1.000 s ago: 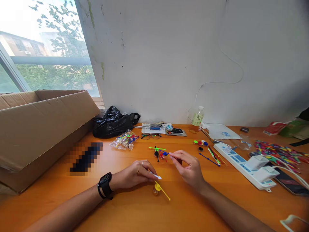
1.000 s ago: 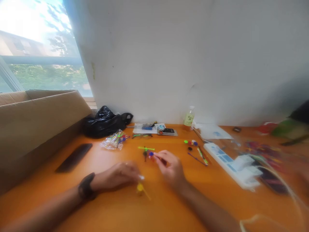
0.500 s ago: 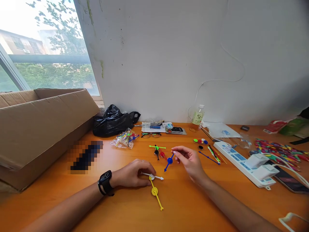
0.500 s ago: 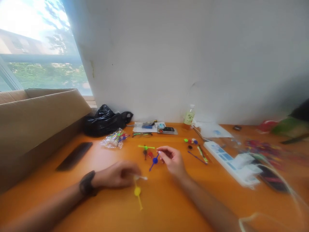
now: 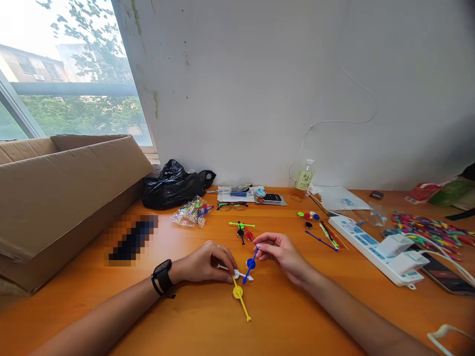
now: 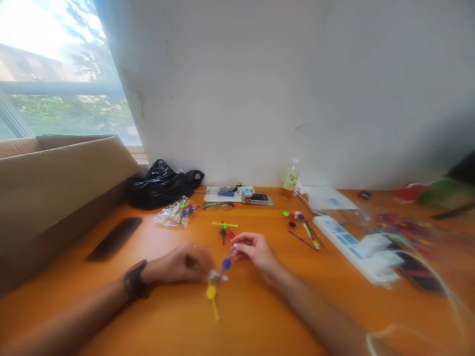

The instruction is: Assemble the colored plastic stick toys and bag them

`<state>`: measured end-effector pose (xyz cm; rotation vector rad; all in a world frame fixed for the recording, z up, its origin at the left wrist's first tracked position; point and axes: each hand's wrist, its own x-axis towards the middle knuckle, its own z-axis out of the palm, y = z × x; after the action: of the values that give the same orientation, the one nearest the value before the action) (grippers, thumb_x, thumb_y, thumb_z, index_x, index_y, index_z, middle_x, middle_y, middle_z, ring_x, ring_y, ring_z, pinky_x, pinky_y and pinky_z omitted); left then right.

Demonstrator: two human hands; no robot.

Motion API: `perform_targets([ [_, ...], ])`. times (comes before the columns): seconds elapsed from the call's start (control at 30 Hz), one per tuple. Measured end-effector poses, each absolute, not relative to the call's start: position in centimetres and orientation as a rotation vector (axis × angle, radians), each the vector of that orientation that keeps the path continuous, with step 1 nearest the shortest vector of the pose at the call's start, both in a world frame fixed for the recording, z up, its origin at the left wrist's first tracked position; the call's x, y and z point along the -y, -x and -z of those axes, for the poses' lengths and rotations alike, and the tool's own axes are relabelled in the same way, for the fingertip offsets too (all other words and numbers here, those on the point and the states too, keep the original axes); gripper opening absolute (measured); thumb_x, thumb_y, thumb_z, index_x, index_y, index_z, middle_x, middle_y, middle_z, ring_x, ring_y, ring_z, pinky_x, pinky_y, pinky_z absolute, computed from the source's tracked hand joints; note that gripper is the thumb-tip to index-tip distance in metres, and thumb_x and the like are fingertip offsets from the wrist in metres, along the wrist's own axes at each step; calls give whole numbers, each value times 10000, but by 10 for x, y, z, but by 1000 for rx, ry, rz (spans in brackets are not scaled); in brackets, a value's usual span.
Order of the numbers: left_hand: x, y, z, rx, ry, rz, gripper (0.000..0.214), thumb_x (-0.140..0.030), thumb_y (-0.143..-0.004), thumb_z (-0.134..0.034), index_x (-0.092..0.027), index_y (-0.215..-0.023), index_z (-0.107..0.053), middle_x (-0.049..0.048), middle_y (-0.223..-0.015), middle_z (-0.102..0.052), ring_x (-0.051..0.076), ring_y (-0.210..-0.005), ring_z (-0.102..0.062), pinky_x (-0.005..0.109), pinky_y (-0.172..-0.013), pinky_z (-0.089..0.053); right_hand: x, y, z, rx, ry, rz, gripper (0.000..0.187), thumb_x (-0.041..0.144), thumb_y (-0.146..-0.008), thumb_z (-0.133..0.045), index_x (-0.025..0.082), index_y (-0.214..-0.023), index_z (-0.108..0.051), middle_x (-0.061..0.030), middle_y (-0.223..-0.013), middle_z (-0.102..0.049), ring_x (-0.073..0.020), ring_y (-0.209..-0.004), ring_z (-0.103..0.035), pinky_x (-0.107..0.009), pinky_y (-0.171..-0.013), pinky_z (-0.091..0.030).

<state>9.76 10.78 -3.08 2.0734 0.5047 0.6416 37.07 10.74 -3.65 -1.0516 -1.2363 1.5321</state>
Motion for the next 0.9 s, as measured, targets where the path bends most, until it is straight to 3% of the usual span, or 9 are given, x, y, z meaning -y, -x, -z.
perform_targets([
  [0.2, -108, -96, 31, -548, -2056, -623, 382, -502, -898, -806, -155, -1056, -820, 130, -1021, -806, 211, -888, -739, 281, -784, -583, -105, -364, 44, 1298, 1068, -1603, 398, 437, -688, -917, 137, -877, -738, -60, -788, -780, -155, -673, -739, -264, -664, -590],
  [0.43, -109, -96, 32, -537, -2080, -615, 351, -474, -878, -833, -150, -1011, -817, 115, -982, -802, 207, -886, -727, 282, -804, -569, -113, -365, 68, 1504, 1112, -1565, 546, 631, -698, -855, 156, -892, -670, 0, -611, -705, -162, -489, -668, -281, -510, -541],
  [0.7, -109, -96, 36, -572, -2081, -627, 394, -530, -884, -809, -137, -911, -817, 99, -891, -768, 160, -763, -656, 240, -671, -505, -112, -368, 59, 1402, 1152, -1573, 388, 467, -726, -843, 142, -893, -712, 11, -631, -692, -115, -511, -619, -220, -487, -478],
  [0.9, -108, -94, 37, -644, -2005, -589, 414, -513, -849, -849, -138, -1024, -824, 109, -943, -782, 176, -806, -697, 241, -711, -530, -112, -365, 62, 1386, 1166, -1577, 401, 470, -712, -851, 142, -896, -712, 11, -678, -696, -102, -507, -603, -210, -461, -451],
])
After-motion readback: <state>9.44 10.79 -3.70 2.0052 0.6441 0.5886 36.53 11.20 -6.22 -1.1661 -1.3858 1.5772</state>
